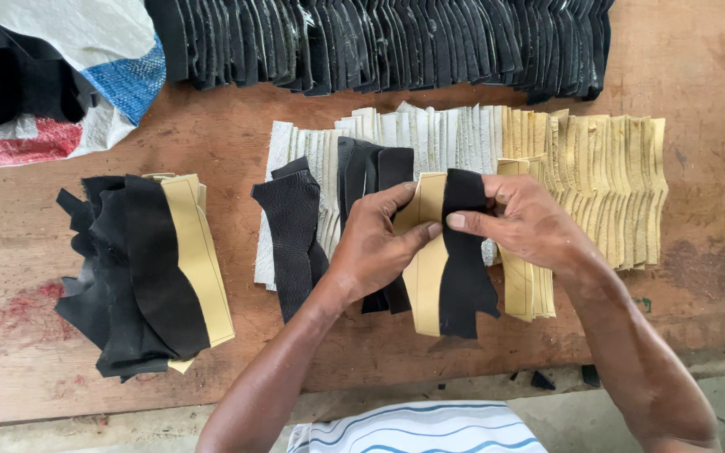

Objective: The person repeatedly picks a black rubber piece and a beige cardboard template, aligns them edge-to-edge, and places the paired set aside. The process is repeated multiple times on a wooden workbench with stacks of parts and templates.

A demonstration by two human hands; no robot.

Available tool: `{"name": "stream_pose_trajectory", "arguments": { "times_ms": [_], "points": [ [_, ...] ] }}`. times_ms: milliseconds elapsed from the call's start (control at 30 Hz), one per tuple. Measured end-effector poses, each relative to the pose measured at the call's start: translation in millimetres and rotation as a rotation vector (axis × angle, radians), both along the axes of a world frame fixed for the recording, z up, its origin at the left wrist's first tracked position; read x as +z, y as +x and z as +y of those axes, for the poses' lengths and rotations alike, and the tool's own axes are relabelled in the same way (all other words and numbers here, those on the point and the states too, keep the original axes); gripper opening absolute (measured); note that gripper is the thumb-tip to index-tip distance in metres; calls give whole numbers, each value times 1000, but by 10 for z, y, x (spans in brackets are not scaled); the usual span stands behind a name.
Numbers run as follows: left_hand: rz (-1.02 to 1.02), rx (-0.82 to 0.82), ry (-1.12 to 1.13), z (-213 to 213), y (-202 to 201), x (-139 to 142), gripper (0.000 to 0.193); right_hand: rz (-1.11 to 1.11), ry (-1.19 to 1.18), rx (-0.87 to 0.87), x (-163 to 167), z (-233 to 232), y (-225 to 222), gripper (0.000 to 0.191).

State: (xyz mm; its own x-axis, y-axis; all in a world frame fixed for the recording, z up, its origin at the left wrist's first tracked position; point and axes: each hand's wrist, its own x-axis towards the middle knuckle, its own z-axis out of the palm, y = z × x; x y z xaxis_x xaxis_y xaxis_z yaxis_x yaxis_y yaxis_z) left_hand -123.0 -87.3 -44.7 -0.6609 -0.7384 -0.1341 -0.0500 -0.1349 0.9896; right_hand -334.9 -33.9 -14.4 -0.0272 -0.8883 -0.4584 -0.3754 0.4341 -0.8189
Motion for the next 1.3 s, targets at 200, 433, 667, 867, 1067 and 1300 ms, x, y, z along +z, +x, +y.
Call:
{"name": "stream_pose_trajectory", "arguments": {
  "times_ms": [200, 433, 667, 867, 1067, 1300],
  "points": [
    [127, 94, 234, -52, -36, -133, 36, -24, -83, -105, 19, 42, -19, 29],
    [140, 154, 300, -50, -42, -146, 36, -60, -147, -167, -9, 60, 44, 33],
    [137, 150, 288, -54, -42, -109, 36, -44, -129, -156, 7, 58, 49, 31],
    [101, 152, 149, 9, -35, -73, 33, -61, -95, -153, -40, 44, 39, 29],
    [156, 89, 79, -23, -37, -108, 37, -17, -108, -71, 42, 27, 37, 27],
    [144, 135, 259, -48, -54, -138, 37, -23, -182, -118, 79, 13, 59, 28]
  ]
}}
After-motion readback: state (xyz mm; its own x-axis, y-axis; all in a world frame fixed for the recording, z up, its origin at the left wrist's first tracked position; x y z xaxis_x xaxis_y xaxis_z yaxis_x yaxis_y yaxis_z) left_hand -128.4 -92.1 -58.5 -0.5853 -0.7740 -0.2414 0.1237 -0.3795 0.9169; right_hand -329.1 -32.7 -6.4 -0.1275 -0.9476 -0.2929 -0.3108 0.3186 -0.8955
